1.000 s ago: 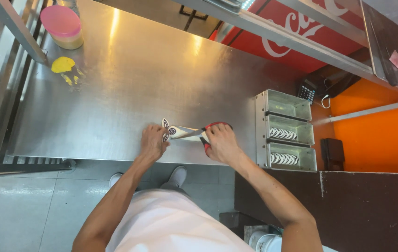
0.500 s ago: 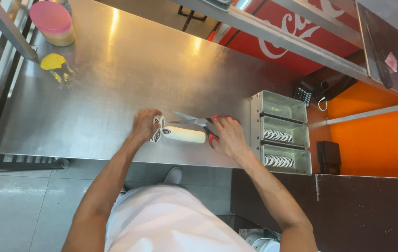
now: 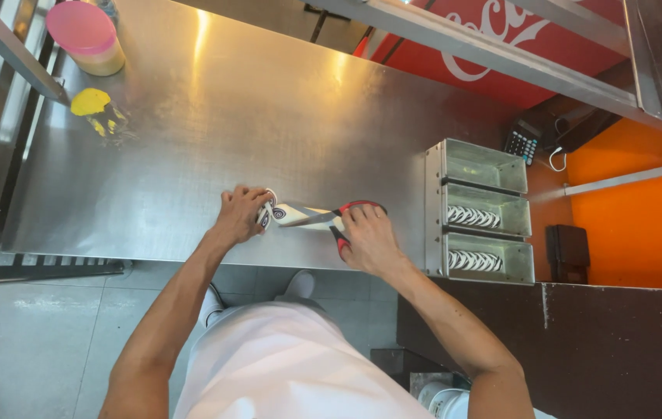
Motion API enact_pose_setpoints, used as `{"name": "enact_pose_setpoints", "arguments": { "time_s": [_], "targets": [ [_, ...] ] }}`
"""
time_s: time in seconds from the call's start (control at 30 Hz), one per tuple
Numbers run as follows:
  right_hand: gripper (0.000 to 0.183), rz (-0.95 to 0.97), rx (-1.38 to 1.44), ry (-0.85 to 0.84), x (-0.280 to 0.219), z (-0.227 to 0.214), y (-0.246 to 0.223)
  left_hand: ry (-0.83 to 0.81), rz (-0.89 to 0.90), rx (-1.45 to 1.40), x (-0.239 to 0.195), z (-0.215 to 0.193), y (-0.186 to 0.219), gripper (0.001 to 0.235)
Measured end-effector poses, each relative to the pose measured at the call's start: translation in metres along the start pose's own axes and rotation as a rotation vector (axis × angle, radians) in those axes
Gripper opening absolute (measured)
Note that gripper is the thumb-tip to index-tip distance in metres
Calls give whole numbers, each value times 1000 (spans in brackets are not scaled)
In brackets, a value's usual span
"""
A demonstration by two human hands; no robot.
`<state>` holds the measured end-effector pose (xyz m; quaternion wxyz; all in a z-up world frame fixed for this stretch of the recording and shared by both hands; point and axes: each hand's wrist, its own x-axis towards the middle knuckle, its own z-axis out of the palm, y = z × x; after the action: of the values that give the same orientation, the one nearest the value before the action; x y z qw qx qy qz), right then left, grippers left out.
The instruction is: The person retrieves a cylindrical dough log from a metal tray, places it on a stainless steel counter, and uses scissors to cut the log into multiple short segments. The person then arranges the cut pieces into a compact stack and places the stack back into the tray.
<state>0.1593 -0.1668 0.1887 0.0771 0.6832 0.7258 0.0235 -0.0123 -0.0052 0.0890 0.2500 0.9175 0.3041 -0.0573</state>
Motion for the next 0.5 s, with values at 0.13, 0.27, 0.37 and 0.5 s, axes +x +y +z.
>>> {"name": "enact_pose_setpoints", "arguments": {
  "time_s": [0.13, 0.27, 0.37, 0.5],
  "targets": [
    [53, 3, -38, 35, 6, 13, -4, 0, 16, 31, 6, 10, -9, 66],
    [52, 34, -55, 14, 13, 6, -13, 51, 76, -1, 8, -3, -4, 77],
    [51, 53, -50, -16, 11, 3, -15, 79, 135, -94, 13, 10, -7, 66],
    [53, 77, -61, -50, 8, 0, -15, 104, 148, -200, 11, 16, -8, 61]
  ]
}}
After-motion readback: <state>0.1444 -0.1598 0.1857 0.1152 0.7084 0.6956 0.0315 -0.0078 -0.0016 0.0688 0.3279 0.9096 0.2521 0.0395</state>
